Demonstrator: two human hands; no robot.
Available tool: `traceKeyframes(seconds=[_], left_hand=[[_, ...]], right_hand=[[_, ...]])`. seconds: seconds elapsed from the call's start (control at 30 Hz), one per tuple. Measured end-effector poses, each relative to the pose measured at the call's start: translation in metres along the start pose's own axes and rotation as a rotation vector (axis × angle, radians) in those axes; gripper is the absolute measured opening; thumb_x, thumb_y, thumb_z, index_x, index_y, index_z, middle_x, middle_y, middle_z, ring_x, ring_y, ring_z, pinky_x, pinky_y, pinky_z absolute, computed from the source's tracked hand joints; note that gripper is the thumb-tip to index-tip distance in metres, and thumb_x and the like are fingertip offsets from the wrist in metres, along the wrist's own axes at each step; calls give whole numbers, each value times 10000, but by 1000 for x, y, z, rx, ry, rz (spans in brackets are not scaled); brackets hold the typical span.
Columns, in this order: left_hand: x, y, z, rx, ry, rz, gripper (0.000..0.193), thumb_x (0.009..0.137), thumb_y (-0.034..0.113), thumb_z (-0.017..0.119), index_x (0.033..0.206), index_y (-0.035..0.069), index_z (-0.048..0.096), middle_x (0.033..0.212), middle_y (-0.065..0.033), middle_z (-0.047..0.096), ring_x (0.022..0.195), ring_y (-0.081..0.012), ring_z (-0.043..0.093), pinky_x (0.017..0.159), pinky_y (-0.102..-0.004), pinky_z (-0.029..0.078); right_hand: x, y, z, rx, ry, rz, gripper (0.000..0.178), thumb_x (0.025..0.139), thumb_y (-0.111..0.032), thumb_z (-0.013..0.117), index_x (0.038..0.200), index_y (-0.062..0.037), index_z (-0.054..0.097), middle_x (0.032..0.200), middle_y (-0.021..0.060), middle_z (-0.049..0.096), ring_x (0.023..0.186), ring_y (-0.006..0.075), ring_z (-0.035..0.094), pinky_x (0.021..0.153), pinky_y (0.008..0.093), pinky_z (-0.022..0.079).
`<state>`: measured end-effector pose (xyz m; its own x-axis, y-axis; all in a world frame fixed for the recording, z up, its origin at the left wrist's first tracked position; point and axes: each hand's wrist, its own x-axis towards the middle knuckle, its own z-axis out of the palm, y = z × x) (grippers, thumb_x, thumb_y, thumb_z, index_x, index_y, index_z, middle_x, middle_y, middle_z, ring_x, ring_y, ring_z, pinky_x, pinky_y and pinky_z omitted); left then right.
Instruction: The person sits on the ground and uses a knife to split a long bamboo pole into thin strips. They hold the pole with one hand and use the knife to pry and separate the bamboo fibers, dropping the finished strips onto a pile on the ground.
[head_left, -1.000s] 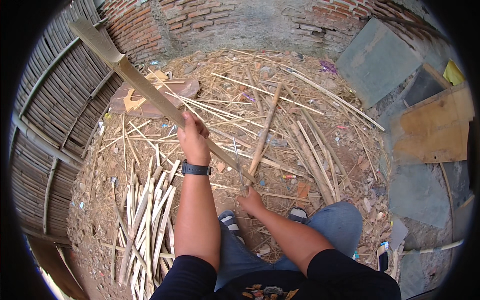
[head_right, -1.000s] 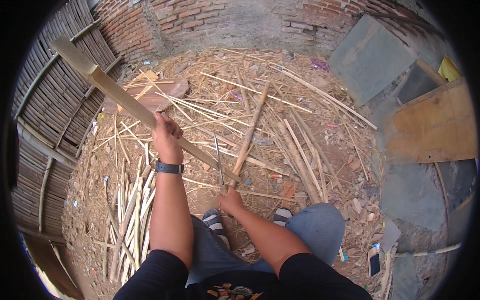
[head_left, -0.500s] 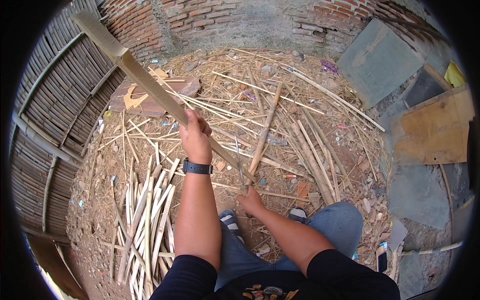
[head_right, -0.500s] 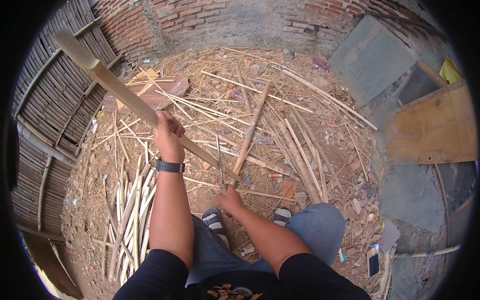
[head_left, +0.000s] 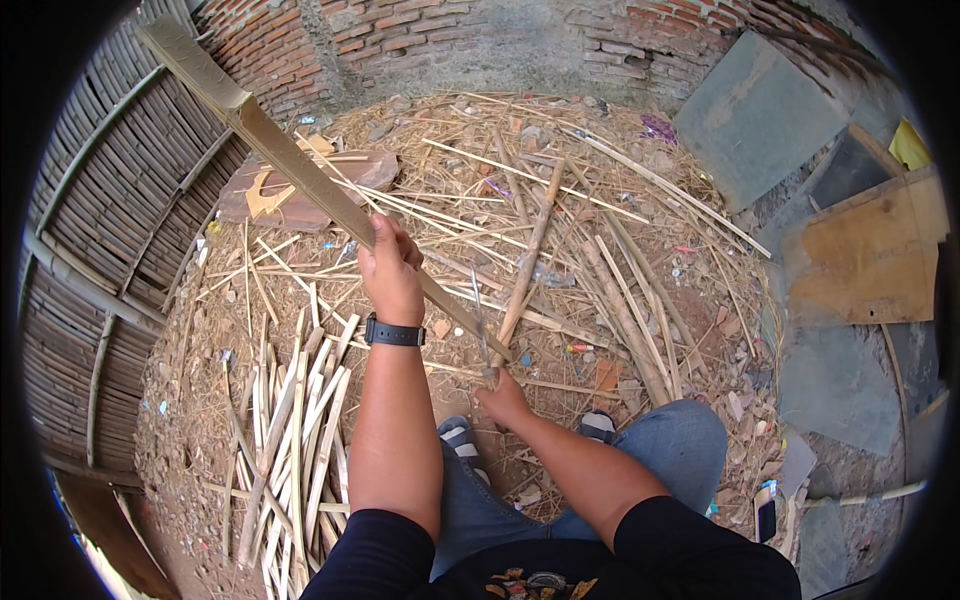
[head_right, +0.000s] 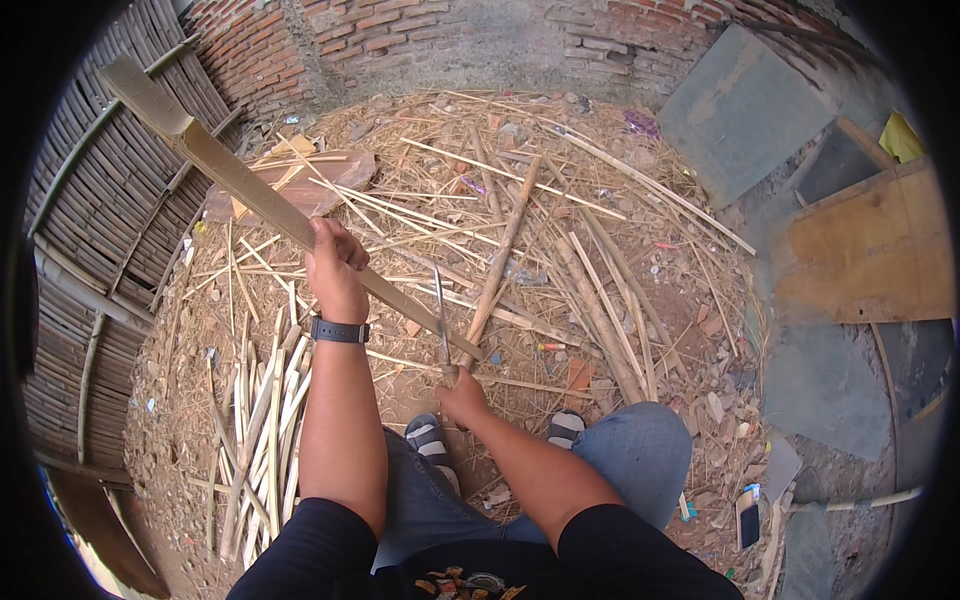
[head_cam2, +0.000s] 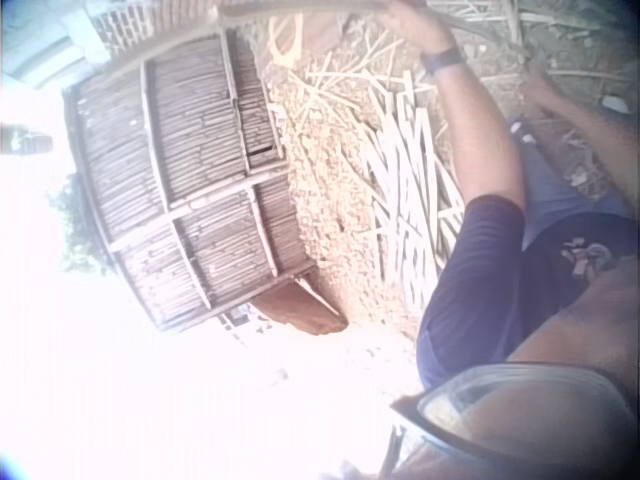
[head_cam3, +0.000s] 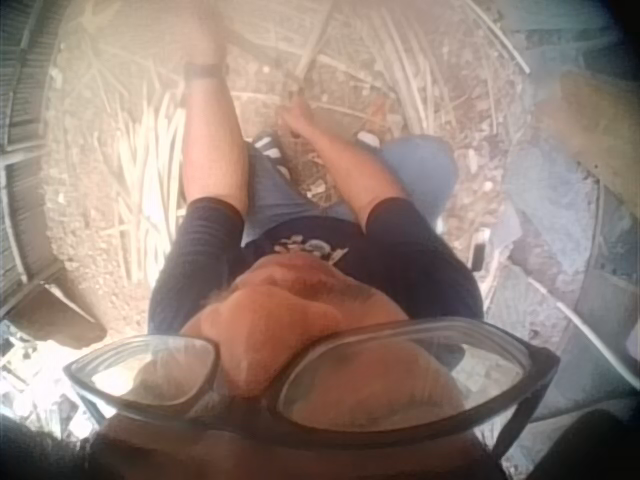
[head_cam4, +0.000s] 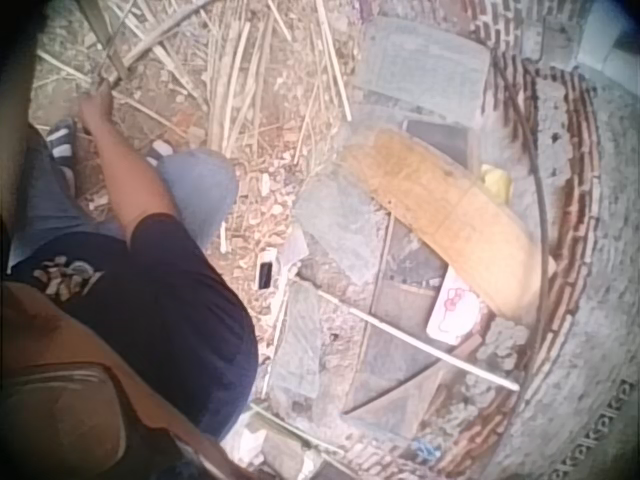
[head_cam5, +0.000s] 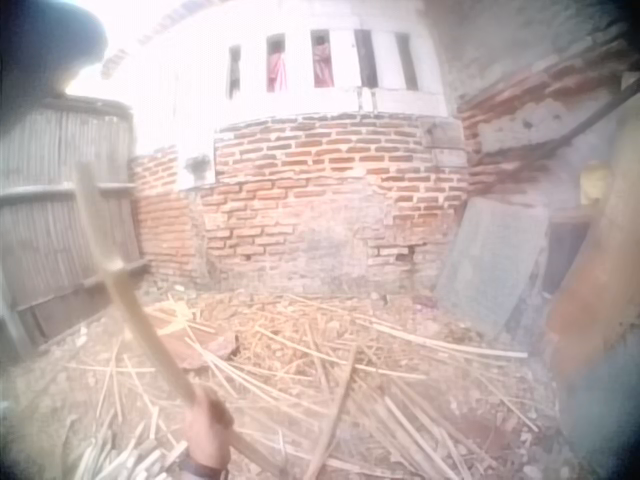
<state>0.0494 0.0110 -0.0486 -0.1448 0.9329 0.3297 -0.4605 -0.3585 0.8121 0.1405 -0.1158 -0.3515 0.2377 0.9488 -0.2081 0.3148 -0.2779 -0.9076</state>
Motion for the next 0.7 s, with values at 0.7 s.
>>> traceKeyframes(seconds=[0.7], left_hand=[[0, 1, 1, 34, 2, 5, 376, 1006, 419, 521, 803, 111, 449, 600, 47, 321, 512, -62, 288, 481, -245, 237]], right_hand=[[-6, -9, -7, 40, -26, 99, 563, 741, -307, 688, 1170, 25, 538, 1001, 284, 661, 960, 447, 639, 849, 483, 503]])
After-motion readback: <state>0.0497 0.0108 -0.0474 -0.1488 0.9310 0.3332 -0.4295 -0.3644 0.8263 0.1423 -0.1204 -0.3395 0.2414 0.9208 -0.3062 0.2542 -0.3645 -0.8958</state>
